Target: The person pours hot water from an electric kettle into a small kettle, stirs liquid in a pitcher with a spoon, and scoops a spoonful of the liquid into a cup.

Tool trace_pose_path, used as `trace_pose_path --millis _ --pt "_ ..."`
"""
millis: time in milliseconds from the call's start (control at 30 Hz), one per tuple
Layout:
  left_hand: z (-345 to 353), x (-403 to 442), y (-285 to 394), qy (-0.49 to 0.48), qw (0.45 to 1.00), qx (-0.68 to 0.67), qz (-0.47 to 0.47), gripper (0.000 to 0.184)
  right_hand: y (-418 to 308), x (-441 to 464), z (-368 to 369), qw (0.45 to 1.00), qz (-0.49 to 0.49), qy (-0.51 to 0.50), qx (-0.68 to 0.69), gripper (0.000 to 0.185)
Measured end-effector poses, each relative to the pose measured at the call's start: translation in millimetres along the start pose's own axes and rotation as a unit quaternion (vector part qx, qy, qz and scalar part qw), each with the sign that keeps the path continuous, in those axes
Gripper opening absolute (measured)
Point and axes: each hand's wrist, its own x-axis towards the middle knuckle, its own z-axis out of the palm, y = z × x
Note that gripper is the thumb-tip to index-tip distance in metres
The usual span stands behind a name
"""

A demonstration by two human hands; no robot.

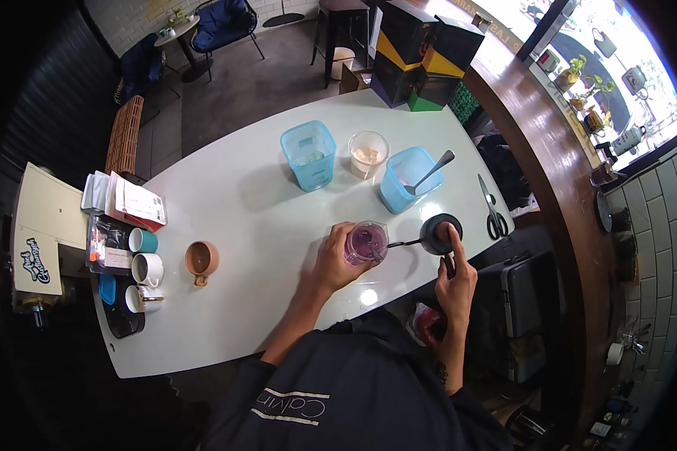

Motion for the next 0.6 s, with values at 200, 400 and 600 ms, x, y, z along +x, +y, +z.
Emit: trace_pose_path --millis 200,400,600 --pt "-1 1 3 0.002 1.0 -0.006 -0.002 0.08 0 2 1 0.997 -0.057 0.035 -0.038 0.085" --pt "0 -1 -1 -0.004 1.0 0.001 -0.011 0.084 0 4 -1 0.996 -0.073 0.038 -0.043 0.086" --pt "0 -1 0 -0.027 0.998 -0.029 -0.053 0.088 -12 5 -9 0.999 -0.019 0.002 -0.03 0.082"
